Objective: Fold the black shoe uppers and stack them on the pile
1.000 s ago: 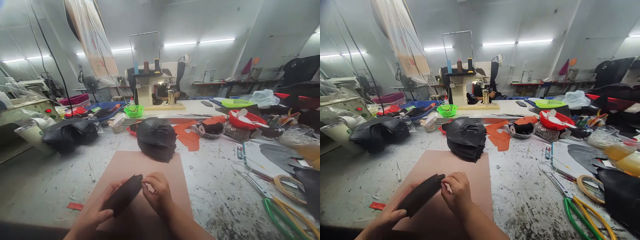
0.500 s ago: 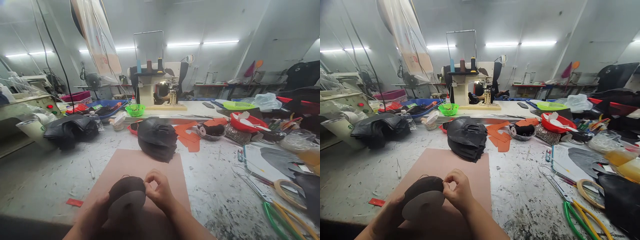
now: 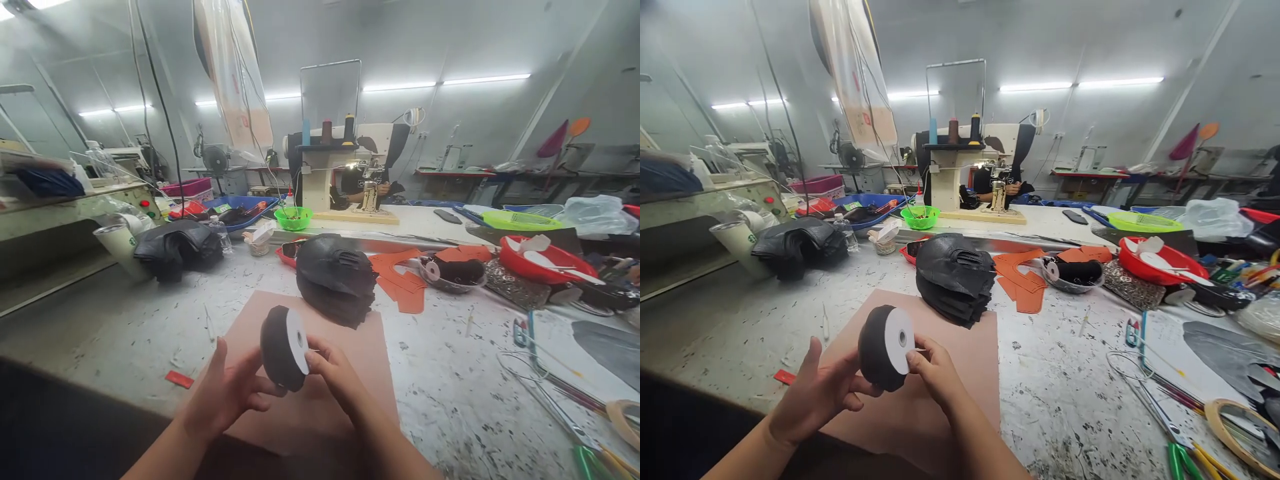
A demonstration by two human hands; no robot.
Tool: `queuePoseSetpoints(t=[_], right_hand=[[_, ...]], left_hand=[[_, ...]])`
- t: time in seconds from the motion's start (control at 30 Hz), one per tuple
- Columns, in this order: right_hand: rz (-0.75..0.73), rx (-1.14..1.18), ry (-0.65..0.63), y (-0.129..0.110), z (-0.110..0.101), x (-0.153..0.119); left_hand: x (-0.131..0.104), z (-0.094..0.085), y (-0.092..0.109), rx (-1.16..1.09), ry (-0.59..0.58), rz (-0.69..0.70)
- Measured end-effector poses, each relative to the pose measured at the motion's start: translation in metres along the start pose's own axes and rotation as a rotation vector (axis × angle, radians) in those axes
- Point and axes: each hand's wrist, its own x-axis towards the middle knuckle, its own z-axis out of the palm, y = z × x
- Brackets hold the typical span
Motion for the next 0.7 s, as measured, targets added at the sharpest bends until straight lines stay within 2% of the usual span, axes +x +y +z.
queuePoseSetpoints(t=[0.17,0.53,0.7], right_hand=[[0.037,0.024,0.025,-0.0017,0.0019,-0.0017],[0.098,0.0,0.066,-0.0002,0.0007,-0.0032],[0.131,0.001,0.103,0.0067,-0.0016,-0.0022]], left_hand=[[0.0001,0.0059,-0.0004,-0.04,-0.038,0.011],[0.0011,0.0052,-0.0017,-0.086,-0.038,0.015],[0.0011,0.0101,-0.0007,-0.048,0.046,-0.008]])
